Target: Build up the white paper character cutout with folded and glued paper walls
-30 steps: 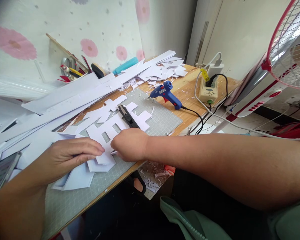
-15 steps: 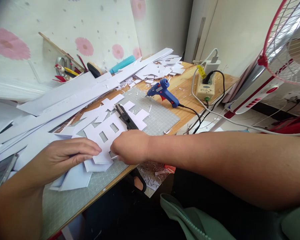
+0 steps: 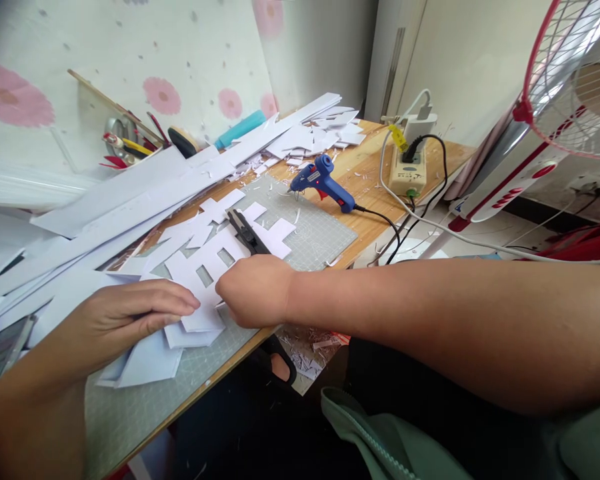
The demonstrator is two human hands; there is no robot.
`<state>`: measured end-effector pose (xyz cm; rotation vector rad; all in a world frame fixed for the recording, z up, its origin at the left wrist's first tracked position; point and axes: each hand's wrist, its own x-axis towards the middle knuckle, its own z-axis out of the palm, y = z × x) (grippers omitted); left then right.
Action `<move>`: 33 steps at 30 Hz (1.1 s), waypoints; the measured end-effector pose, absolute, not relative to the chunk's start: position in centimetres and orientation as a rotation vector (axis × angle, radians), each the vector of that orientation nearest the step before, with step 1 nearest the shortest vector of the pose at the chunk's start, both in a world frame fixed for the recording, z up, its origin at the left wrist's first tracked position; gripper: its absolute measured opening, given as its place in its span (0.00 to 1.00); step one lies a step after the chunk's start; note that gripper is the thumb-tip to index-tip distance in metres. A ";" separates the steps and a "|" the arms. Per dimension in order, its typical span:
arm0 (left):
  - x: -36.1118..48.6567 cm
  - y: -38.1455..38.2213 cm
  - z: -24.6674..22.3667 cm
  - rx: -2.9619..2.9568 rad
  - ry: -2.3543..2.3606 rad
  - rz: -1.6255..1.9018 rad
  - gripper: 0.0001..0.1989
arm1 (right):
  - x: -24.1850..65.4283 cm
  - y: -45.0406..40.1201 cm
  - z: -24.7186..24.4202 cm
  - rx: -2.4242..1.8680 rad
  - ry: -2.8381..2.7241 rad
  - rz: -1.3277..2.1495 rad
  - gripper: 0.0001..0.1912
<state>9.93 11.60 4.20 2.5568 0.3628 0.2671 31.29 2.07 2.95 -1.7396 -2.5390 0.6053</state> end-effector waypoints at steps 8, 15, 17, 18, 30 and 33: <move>10.0 11.7 4.0 2.552 0.344 0.267 0.07 | 31.0 2.2 2.3 -1.689 -2.541 0.601 0.12; 10.0 11.6 4.1 2.567 0.326 0.278 0.07 | 31.4 1.7 2.3 -1.646 -2.550 0.651 0.11; 10.0 11.6 4.1 2.567 0.333 0.292 0.07 | 31.6 1.5 2.4 -1.635 -2.556 0.659 0.11; 10.0 11.6 4.1 2.565 0.338 0.297 0.07 | 31.7 1.4 2.4 -1.621 -2.559 0.662 0.11; 10.0 11.6 4.0 2.543 0.359 0.269 0.08 | 33.0 1.0 2.9 -1.558 -2.518 0.715 0.11; 9.9 11.6 4.1 2.548 0.349 0.257 0.08 | 32.2 1.1 3.2 -1.698 -2.527 0.653 0.12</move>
